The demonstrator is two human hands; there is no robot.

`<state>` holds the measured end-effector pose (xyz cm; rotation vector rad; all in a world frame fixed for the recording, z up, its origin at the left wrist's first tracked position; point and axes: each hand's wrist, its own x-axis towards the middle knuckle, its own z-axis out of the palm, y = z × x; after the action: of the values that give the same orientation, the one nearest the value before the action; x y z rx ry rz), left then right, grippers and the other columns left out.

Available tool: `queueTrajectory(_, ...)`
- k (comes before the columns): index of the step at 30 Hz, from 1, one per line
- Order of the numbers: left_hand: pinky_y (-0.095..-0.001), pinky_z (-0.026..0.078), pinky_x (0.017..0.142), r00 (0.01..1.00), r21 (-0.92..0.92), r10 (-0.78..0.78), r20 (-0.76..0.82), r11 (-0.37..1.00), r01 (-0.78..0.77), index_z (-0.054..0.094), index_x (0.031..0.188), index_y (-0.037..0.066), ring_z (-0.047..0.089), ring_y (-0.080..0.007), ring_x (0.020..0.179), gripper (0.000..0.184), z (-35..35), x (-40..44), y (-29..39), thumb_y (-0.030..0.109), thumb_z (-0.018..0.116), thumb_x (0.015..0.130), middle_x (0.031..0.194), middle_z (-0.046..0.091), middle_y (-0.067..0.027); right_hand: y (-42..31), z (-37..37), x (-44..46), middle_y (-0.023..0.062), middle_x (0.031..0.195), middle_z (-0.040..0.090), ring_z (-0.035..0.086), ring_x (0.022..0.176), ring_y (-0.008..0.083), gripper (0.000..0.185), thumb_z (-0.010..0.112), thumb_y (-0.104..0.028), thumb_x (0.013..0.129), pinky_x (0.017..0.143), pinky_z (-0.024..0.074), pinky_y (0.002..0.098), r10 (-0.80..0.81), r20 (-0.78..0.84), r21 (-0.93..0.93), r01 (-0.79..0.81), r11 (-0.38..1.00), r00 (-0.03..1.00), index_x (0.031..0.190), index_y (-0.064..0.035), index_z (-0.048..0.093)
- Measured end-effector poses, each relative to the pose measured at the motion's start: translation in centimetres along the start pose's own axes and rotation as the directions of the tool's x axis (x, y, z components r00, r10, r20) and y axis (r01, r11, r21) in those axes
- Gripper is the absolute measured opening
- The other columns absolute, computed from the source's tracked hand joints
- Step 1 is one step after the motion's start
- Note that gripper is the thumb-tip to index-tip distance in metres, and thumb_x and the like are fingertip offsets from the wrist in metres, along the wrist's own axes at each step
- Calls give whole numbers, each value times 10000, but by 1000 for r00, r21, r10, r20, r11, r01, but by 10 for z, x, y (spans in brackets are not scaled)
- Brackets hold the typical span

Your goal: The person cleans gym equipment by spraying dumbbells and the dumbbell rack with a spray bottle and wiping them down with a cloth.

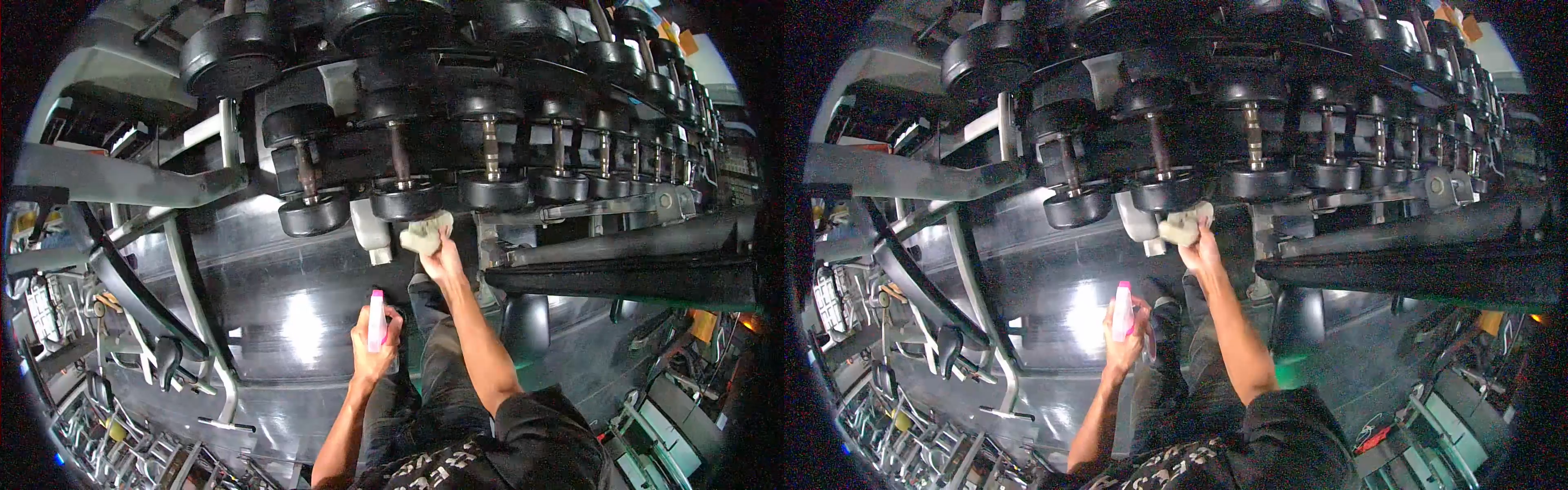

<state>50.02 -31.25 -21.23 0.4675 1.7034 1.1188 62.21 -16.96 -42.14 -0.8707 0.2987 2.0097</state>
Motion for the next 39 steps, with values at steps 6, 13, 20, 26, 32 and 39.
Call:
queueTrajectory(6,-248,431,523,994,28,95,61,995,-97,573,895,44,510,-79,555,146,4,9,0,70,681,800,709,589,-18,-12,-23,-10,73,1095,638,610,1028,232,312,455,-321,971,938,478,438,137,-309,-227,-212,950,941,1140,-84,568)
queueTrajectory(13,-299,465,582,954,199,213,211,946,-255,601,907,43,594,-199,626,194,6,12,0,39,721,755,801,619,-103,32,-81,137,81,1046,657,634,900,217,287,377,-249,971,812,532,405,285,285,247,-357,901,915,1047,-77,594)
queueTrajectory(20,-289,464,578,976,114,145,160,980,-164,597,905,43,580,-178,609,185,2,-2,-12,24,711,760,807,617,-92,18,0,21,58,1111,641,609,1019,209,276,486,-282,964,901,500,392,76,-106,133,-61,989,991,1135,-82,570)
queueTrajectory(26,-265,443,556,974,137,164,154,973,-185,593,907,47,535,-119,583,178,0,-6,-9,10,695,766,776,594,-61,9,10,-21,96,1186,593,581,1081,257,331,444,-296,970,934,475,431,191,-217,-219,-238,946,957,1202,-78,534)
queueTrajectory(32,-257,449,555,976,166,165,141,968,-188,581,925,51,548,-110,589,185,-2,-13,-19,5,677,774,793,616,-59,60,8,97,103,1024,654,630,912,233,225,477,-200,912,788,527,409,146,-153,198,-115,974,977,1058,-78,598)
queueTrajectory(39,-247,466,578,991,108,97,93,988,-107,585,923,42,573,-100,611,158,-12,-27,-18,6,652,786,793,634,-50,27,49,-30,135,1094,632,626,977,243,291,442,-204,969,897,509,384,190,-1,81,-189,979,982,1152,-2,544)
